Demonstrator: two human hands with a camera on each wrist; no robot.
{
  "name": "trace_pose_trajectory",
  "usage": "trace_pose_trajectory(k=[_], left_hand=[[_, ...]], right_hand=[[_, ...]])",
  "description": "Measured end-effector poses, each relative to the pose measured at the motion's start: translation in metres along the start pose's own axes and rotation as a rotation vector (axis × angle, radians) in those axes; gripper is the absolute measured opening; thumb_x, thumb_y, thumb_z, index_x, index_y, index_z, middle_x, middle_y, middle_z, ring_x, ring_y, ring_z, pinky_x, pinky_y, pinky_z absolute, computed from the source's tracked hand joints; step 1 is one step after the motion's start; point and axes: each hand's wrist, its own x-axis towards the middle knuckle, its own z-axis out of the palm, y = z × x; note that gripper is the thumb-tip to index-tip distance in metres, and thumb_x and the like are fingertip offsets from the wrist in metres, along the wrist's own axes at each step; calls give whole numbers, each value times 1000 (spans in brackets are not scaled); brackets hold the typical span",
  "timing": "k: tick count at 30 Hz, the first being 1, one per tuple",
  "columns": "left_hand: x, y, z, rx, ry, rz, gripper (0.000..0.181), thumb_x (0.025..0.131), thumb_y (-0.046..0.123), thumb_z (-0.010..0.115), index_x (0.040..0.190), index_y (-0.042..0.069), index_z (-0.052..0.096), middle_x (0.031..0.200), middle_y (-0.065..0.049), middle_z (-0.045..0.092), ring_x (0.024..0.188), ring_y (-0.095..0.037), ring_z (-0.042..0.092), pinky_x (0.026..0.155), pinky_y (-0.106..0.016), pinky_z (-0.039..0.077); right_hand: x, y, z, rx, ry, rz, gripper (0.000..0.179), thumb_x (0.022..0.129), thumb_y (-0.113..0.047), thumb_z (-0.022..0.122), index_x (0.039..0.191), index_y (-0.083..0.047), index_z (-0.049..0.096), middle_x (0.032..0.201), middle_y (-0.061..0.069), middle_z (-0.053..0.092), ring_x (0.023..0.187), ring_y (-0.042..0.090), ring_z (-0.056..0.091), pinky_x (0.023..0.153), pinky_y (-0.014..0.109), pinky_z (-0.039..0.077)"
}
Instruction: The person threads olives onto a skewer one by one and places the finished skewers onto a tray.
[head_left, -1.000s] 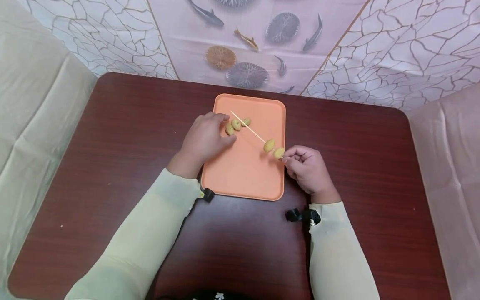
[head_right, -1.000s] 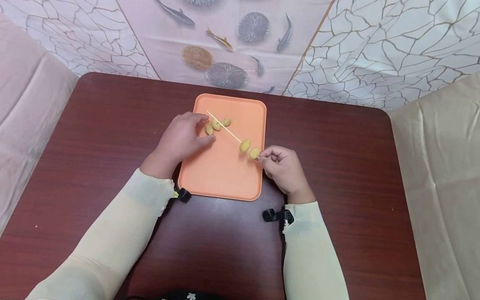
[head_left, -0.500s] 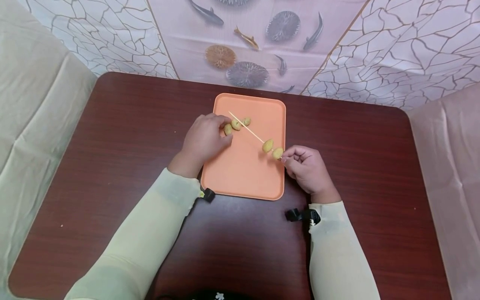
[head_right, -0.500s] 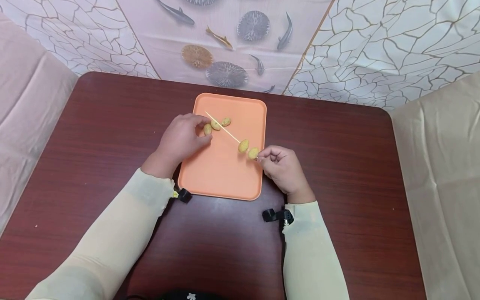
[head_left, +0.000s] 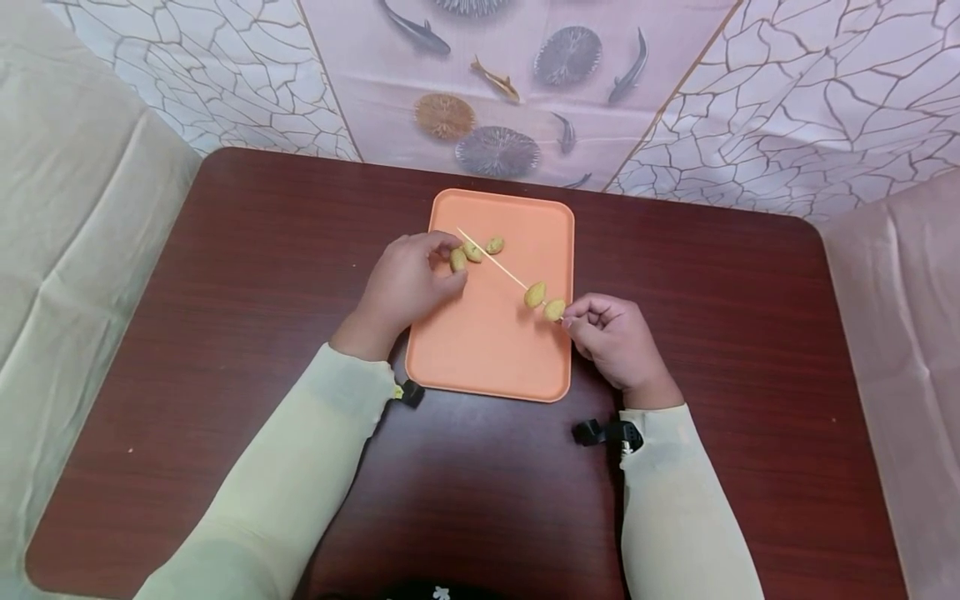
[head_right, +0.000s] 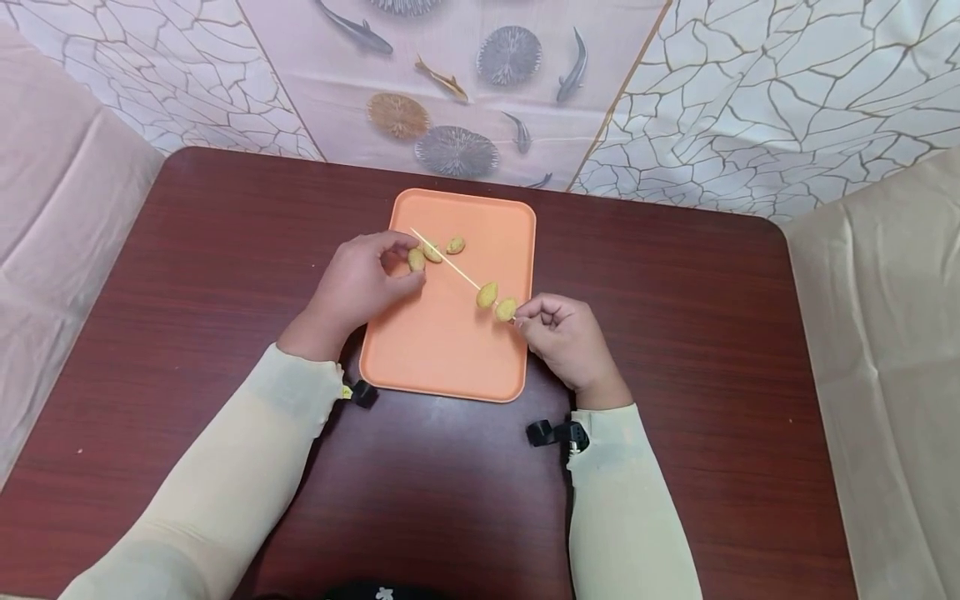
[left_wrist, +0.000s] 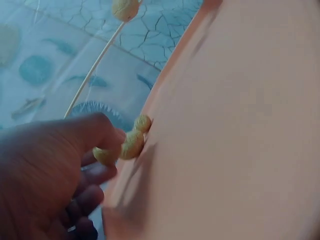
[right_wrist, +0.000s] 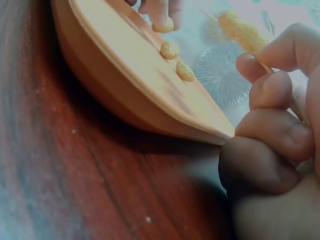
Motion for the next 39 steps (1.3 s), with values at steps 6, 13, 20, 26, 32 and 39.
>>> trace_pose_trajectory(k=[6,13,20,26,32,39], left_hand=[[-4,-11,3,-182,78,-39,41,95,20,85,135,15,78,107,-3,75,94,-19,67,86,-34,59],[-3,-16,5,-317,166,-66,43,96,14,83,139,17,77,108,-3,77,92,-13,71,84,-28,63],[-1,-17,4,-353,199,-40,43,96,12,84,138,15,77,113,-3,79,93,-11,74,82,-22,64],[-1,-18,4,-352,219,-14,42,96,10,84,137,15,79,117,-4,74,96,-11,75,84,-20,65],[-1,-18,4,-386,229,8,40,95,6,83,135,14,80,117,-8,72,99,-15,75,85,-19,65],[-1,-18,5,-390,251,19,37,98,11,88,134,14,81,114,-11,71,96,-17,75,85,-19,64]], right_hand=[[-4,-2,-1,-136,-4,2,10,101,-3,72,98,3,80,68,-8,65,56,5,51,51,20,47],[-6,-4,0,-191,-4,0,9,101,-4,74,98,0,82,69,-8,67,58,5,51,52,20,46],[-4,-3,2,-197,-3,-23,9,100,-4,74,98,0,82,69,-9,66,58,4,50,51,20,44],[-3,-3,3,-193,-3,-29,9,100,-3,74,97,0,82,69,-10,66,58,3,50,51,19,43],[-1,-4,4,-200,-7,-27,10,100,-3,73,96,-1,82,71,-10,67,59,4,49,52,19,43],[-1,-3,5,-191,-19,-17,10,100,-3,73,96,0,82,72,-10,69,59,4,50,52,19,43]])
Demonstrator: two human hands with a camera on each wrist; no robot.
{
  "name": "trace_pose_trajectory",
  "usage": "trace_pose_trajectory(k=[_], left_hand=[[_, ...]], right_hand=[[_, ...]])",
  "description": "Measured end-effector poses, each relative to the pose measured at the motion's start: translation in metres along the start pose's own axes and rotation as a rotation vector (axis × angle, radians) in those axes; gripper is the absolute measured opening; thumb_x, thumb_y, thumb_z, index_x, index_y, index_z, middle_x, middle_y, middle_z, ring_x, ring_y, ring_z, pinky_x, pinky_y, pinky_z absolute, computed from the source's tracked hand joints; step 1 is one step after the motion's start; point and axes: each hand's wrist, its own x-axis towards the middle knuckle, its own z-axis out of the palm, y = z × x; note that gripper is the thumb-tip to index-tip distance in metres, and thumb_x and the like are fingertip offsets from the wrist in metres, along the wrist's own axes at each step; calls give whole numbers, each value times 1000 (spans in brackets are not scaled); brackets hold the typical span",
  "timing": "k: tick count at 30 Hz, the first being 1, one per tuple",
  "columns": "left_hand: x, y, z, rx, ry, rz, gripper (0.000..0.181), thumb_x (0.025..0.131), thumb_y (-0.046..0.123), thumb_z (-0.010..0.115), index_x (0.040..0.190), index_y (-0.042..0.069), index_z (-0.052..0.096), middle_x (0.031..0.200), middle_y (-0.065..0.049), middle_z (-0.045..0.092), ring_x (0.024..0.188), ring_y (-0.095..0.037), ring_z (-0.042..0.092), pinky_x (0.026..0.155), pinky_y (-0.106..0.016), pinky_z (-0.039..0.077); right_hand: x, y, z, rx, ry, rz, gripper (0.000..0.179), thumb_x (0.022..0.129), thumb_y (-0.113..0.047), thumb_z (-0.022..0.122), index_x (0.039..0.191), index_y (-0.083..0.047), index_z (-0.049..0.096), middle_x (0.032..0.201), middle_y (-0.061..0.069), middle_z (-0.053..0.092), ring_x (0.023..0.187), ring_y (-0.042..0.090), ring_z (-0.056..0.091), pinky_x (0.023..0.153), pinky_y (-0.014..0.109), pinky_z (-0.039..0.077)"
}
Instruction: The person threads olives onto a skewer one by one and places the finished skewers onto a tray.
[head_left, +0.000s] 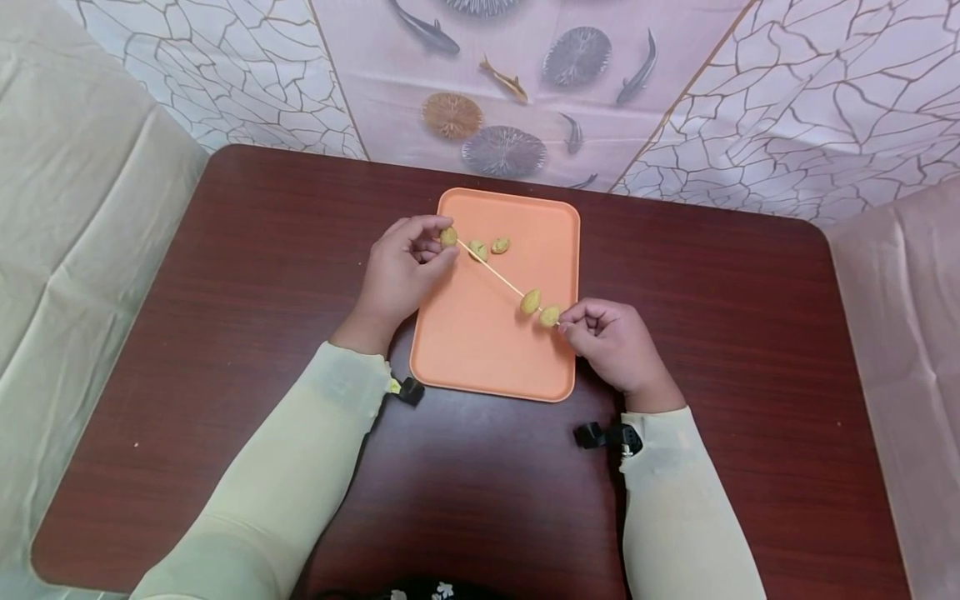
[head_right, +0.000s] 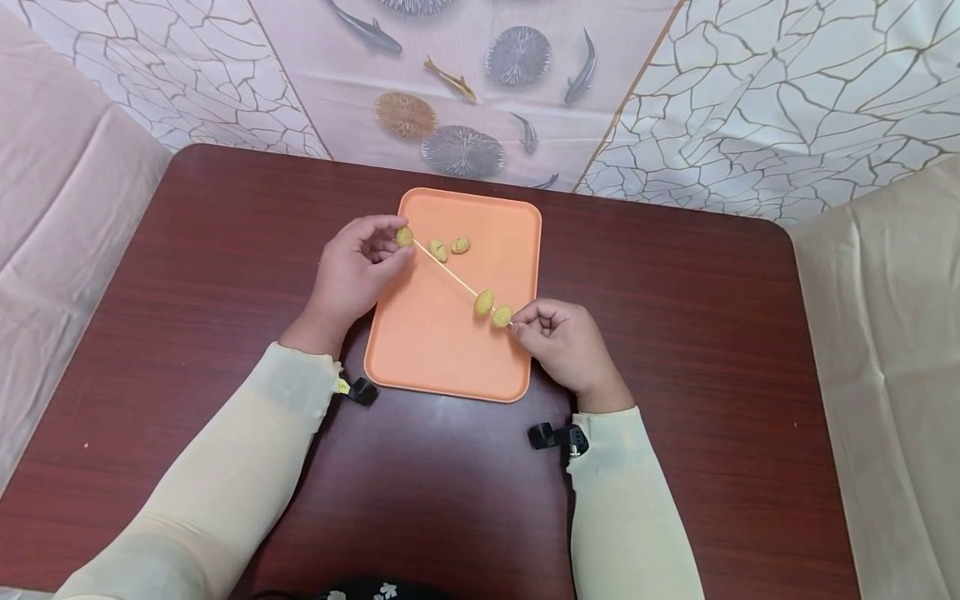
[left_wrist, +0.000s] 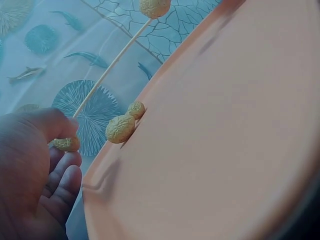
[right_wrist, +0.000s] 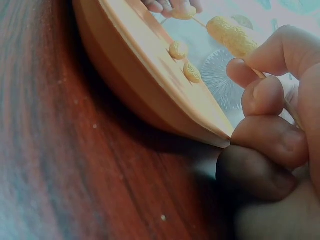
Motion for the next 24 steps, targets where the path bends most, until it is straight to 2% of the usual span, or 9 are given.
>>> trace_pose_trajectory(k=[7,11,17,24], left_hand=[[-1,2,0,9,41,-6,38,98,16,90,134,11,81,115,-9,78,101,-18,77,90,-26,68],[0,1,0,10,50,-8,36,97,17,91,131,9,83,114,-8,79,103,-18,77,90,-26,68],[-1,2,1,33,28,23,32,96,16,91,127,9,85,110,-9,79,97,-18,79,87,-26,68],[-3,4,0,62,2,38,32,96,15,91,127,8,85,111,-10,79,95,-17,81,87,-26,69]], right_hand=[[0,1,0,-6,-4,-7,9,100,-4,74,97,-1,82,72,-9,69,59,4,49,51,19,43],[0,1,0,-2,-6,-9,9,100,-4,74,97,-1,83,71,-9,69,58,3,49,51,19,42],[0,1,0,-2,-4,-16,9,100,-3,75,97,0,82,72,-11,70,58,2,49,52,18,42],[0,0,1,-3,-10,-16,7,101,-3,76,98,-1,83,66,-10,56,57,2,46,51,18,39]])
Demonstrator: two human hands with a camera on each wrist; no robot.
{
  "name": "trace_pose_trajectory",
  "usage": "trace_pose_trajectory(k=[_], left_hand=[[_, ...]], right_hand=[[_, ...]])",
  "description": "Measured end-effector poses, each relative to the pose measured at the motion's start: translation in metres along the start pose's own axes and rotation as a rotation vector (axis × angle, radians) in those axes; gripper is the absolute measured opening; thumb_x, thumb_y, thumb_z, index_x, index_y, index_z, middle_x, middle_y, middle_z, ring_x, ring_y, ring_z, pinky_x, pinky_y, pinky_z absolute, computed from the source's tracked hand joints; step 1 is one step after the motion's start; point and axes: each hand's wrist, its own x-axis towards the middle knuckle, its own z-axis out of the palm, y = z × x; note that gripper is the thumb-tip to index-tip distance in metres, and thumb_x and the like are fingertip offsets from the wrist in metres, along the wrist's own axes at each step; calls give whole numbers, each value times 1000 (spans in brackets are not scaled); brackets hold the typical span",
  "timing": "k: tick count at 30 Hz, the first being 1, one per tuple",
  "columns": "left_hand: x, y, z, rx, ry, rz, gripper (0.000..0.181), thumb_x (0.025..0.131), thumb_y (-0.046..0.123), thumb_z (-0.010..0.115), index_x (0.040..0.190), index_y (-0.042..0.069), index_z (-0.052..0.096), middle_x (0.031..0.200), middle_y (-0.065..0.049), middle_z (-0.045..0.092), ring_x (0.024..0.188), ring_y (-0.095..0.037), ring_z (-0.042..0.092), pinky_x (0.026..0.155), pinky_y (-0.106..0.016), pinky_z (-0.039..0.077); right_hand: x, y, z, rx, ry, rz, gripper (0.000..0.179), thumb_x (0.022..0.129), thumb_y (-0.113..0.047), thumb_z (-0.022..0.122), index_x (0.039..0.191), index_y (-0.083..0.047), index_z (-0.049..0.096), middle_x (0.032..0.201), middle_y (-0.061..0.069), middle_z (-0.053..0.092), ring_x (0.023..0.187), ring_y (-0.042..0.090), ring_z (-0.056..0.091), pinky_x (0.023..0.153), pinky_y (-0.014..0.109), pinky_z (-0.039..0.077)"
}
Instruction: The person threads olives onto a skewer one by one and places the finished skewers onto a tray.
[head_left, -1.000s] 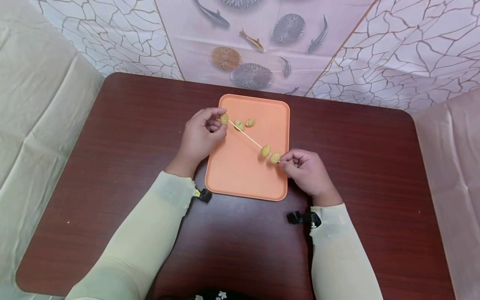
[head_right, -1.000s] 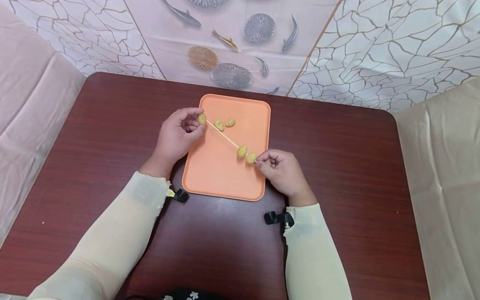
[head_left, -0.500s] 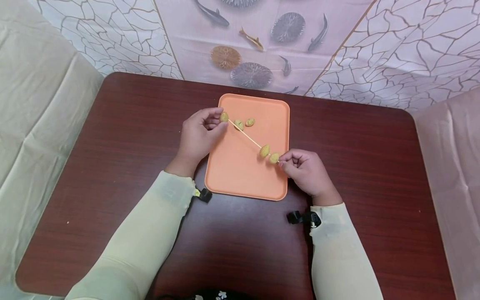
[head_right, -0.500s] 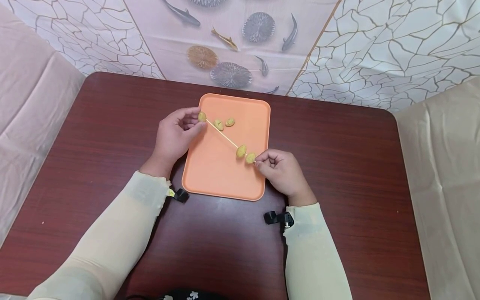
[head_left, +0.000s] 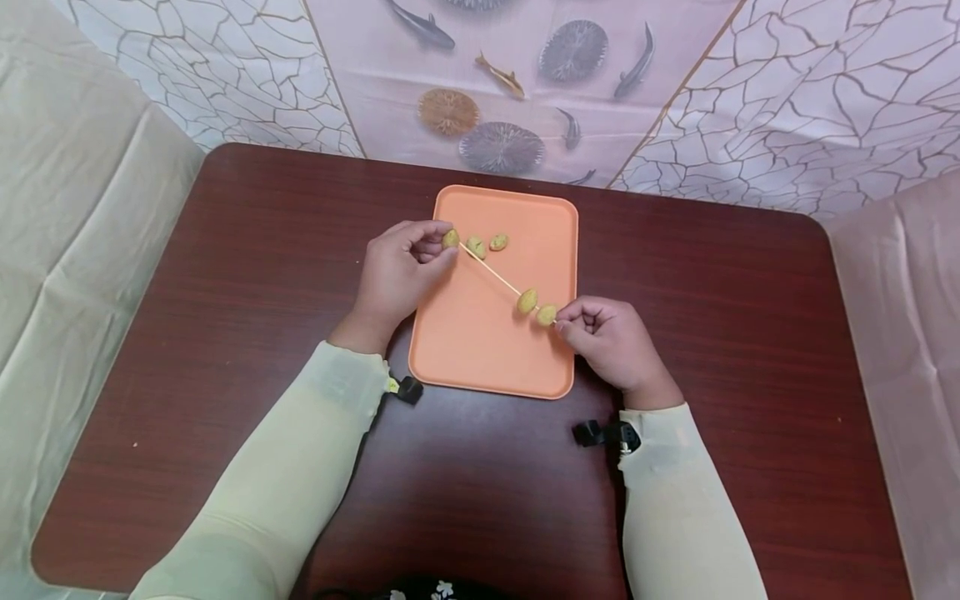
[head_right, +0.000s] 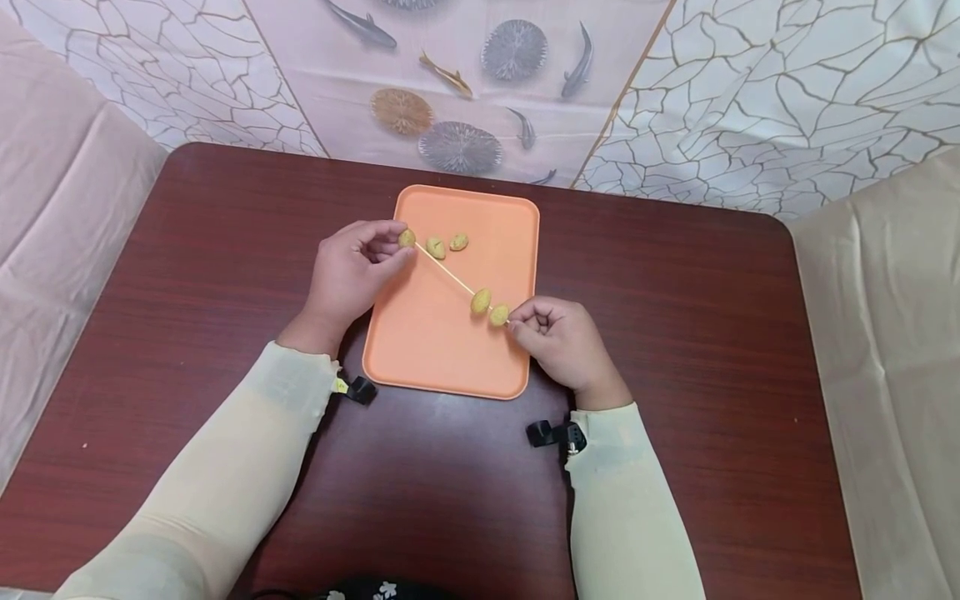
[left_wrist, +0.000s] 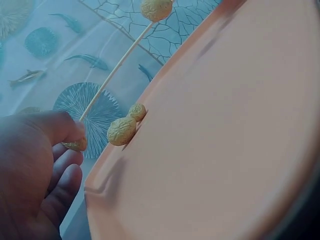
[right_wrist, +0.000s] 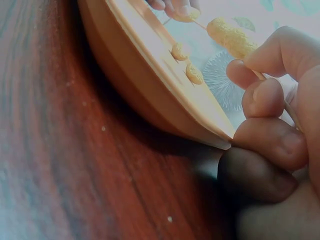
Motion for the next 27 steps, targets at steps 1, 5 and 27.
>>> trace_pose_trajectory(k=[1,5,27], left_hand=[[0,0,0,2,-3,1,32,96,15,91,127,8,85,111,-10,79,95,-17,81,87,-26,69],[-1,2,0,22,-15,15,30,96,14,91,125,8,85,109,-10,78,94,-17,81,86,-26,69],[-10,18,13,60,-137,34,29,94,14,90,121,7,85,110,-7,79,93,-15,77,86,-26,68]], right_hand=[[0,0,0,-3,-1,0,7,101,-3,76,98,-1,83,66,-10,56,57,3,46,51,18,39],[0,-1,0,-15,-2,-1,7,101,-4,77,98,-3,84,65,-9,59,57,3,47,51,19,40],[0,1,0,-30,3,-3,7,100,-4,78,98,-5,84,68,-8,57,57,2,47,51,17,39]])
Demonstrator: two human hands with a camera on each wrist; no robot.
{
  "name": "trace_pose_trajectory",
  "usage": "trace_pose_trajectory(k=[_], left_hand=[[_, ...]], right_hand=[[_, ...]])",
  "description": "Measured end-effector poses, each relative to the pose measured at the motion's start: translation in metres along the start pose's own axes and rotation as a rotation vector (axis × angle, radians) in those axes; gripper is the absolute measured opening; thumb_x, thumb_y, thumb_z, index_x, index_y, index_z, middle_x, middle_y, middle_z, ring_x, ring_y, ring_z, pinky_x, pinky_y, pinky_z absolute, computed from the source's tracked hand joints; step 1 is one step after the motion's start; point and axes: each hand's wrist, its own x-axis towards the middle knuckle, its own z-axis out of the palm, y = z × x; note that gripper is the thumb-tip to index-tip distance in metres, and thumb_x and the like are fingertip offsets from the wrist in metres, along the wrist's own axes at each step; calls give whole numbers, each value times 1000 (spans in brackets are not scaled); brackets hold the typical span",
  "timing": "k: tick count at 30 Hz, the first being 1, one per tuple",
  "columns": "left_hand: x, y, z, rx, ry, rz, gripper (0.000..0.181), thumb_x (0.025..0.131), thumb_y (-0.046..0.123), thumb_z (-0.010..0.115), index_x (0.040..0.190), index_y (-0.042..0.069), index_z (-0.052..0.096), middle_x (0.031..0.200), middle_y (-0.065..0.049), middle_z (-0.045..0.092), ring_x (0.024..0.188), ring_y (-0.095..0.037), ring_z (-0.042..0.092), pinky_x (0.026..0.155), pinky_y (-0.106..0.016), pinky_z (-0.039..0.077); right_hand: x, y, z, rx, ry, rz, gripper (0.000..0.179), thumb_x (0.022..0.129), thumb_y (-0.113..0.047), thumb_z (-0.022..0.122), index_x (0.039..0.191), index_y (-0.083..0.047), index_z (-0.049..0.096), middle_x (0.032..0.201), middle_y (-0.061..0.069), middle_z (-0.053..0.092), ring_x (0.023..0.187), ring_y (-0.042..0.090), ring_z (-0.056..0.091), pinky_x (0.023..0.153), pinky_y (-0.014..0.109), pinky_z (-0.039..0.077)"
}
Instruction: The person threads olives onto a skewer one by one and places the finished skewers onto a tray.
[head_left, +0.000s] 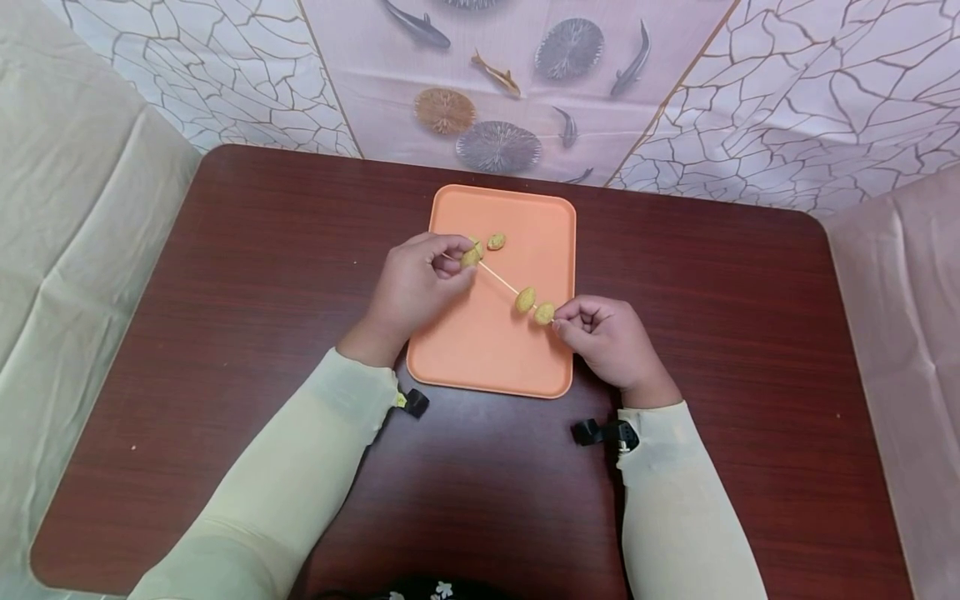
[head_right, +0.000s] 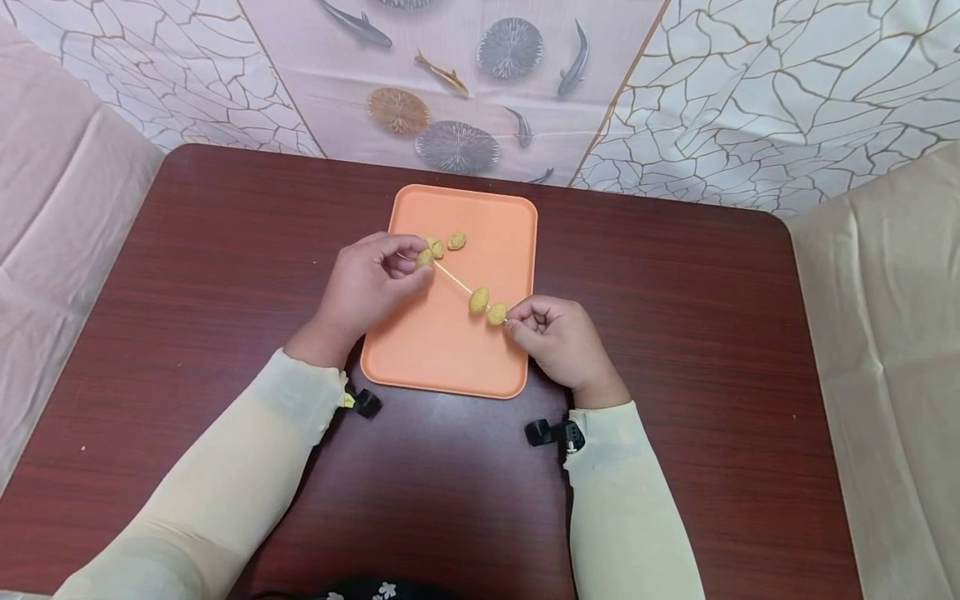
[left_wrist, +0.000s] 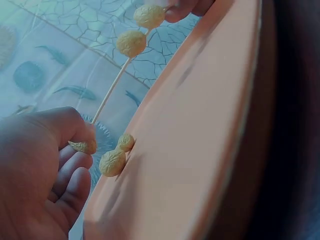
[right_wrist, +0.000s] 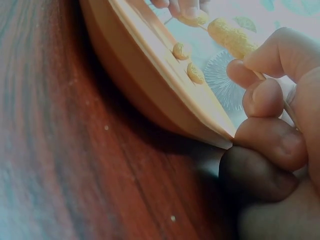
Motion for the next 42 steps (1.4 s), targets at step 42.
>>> trace_pose_trajectory(k=[42], left_hand=[[-17,13,27,2,-78,85,26,93,13,92,116,7,83,104,-4,77,93,-13,74,85,-22,66]], right_hand=[[1,2,-1,-29,-17,4,7,103,-10,78,99,-9,85,66,-2,65,57,5,51,51,20,43]])
